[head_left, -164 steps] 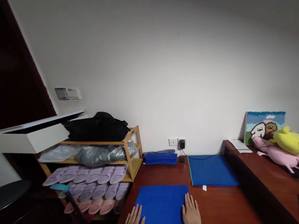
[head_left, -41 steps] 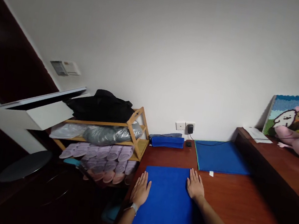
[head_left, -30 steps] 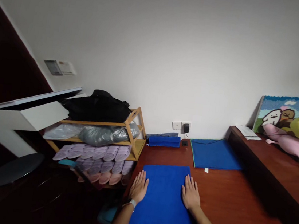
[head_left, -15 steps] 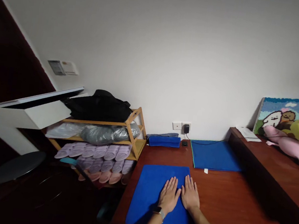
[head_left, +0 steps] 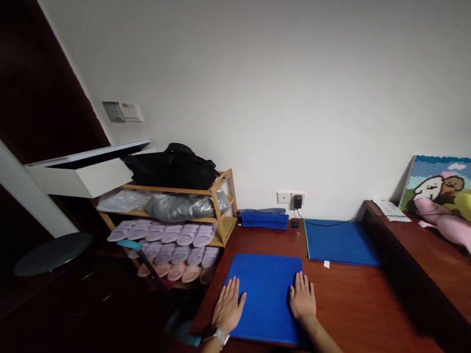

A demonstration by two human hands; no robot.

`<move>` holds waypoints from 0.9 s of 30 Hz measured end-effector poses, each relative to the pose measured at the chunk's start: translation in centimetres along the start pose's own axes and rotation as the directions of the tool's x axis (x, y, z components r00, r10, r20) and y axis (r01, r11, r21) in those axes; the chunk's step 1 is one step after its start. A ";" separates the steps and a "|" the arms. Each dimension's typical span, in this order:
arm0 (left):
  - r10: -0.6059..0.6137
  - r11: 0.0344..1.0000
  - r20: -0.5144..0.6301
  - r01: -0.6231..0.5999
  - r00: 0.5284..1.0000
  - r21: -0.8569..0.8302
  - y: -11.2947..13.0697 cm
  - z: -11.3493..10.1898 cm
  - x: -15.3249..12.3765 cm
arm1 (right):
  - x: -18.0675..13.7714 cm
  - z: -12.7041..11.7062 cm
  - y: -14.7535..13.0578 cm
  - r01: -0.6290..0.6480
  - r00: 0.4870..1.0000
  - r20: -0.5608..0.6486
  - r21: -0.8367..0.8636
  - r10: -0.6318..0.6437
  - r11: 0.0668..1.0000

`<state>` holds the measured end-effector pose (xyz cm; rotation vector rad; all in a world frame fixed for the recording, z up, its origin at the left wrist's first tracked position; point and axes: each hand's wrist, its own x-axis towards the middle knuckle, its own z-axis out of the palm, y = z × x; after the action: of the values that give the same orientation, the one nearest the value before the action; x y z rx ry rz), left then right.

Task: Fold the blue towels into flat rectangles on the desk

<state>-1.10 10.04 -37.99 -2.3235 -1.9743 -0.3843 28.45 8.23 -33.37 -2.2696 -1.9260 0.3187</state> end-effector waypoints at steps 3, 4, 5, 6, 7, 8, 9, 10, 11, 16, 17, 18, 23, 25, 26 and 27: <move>0.003 1.000 0.000 -0.003 1.000 0.001 0.0 0.2 0.2 | -2.9 0.6 0.1 0.042 0.999 -0.014 0.029 -0.041 0.999; 0.003 1.000 -0.003 -0.003 1.000 0.003 -0.1 0.2 0.2 | -3.8 0.9 0.2 0.050 0.999 -0.009 0.039 -0.049 0.998; 0.004 1.000 -0.008 -0.004 1.000 0.006 -0.2 0.3 0.3 | -4.7 1.0 0.3 0.053 0.999 0.000 0.048 -0.053 0.997; 0.006 1.000 -0.012 -0.006 1.000 0.009 -0.2 0.2 0.3 | -5.4 1.1 0.4 0.055 0.998 0.008 0.055 -0.056 0.997; 0.008 1.000 -0.013 -0.008 1.000 0.013 -0.3 0.2 0.4 | -5.9 1.1 0.4 0.057 0.998 0.013 0.060 -0.058 0.997; 0.008 1.000 -0.009 -0.008 1.000 0.018 -0.3 0.2 0.4 | -6.3 1.0 0.5 0.060 0.998 0.014 0.066 -0.061 0.996; 0.007 1.000 -0.001 -0.007 1.000 0.025 -0.4 0.1 0.5 | -6.5 0.9 0.5 0.063 0.998 0.010 0.075 -0.064 0.995; 0.004 0.999 0.010 -0.004 1.000 0.032 -0.4 0.0 0.6 | -6.6 0.7 0.6 0.066 0.998 0.004 0.088 -0.066 0.994; 0.000 0.999 0.023 0.000 1.000 0.038 -0.3 -0.1 0.6 | -6.6 0.6 0.6 0.068 0.998 -0.002 0.102 -0.068 0.992; -0.019 0.998 0.046 0.016 0.999 0.056 -0.3 -0.5 0.9 | -6.2 0.0 0.4 0.077 0.997 -0.014 0.140 -0.076 0.987; -0.018 0.998 0.042 0.015 0.999 0.056 -0.4 -0.5 0.9 | -6.2 0.1 0.4 0.074 0.997 -0.010 0.140 -0.073 0.987; -0.016 0.998 0.039 0.014 0.999 0.054 -0.4 -0.5 0.9 | -6.1 0.2 0.3 0.071 0.997 -0.006 0.142 -0.071 0.987; -0.012 0.999 0.030 0.010 0.999 0.041 -0.9 -0.2 1.1 | -5.5 1.4 0.8 0.072 0.997 -0.017 0.183 -0.070 0.980; -0.014 0.999 0.035 0.013 0.999 0.037 -1.1 0.0 1.1 | -4.2 1.0 1.8 0.098 0.994 -0.072 0.182 -0.087 0.978; -0.018 0.999 0.039 0.017 0.999 0.033 -1.3 0.2 1.1 | -3.1 0.4 2.5 0.109 0.990 -0.103 0.171 -0.092 0.979; -0.023 0.999 0.042 0.022 0.999 0.028 -1.4 0.4 1.2 | -1.7 -0.3 3.4 0.108 0.988 -0.128 0.153 -0.088 0.982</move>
<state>-2.28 11.50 -38.28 -2.3136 -2.0133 -0.3097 31.52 6.02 -33.80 -2.0376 -1.8724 0.3032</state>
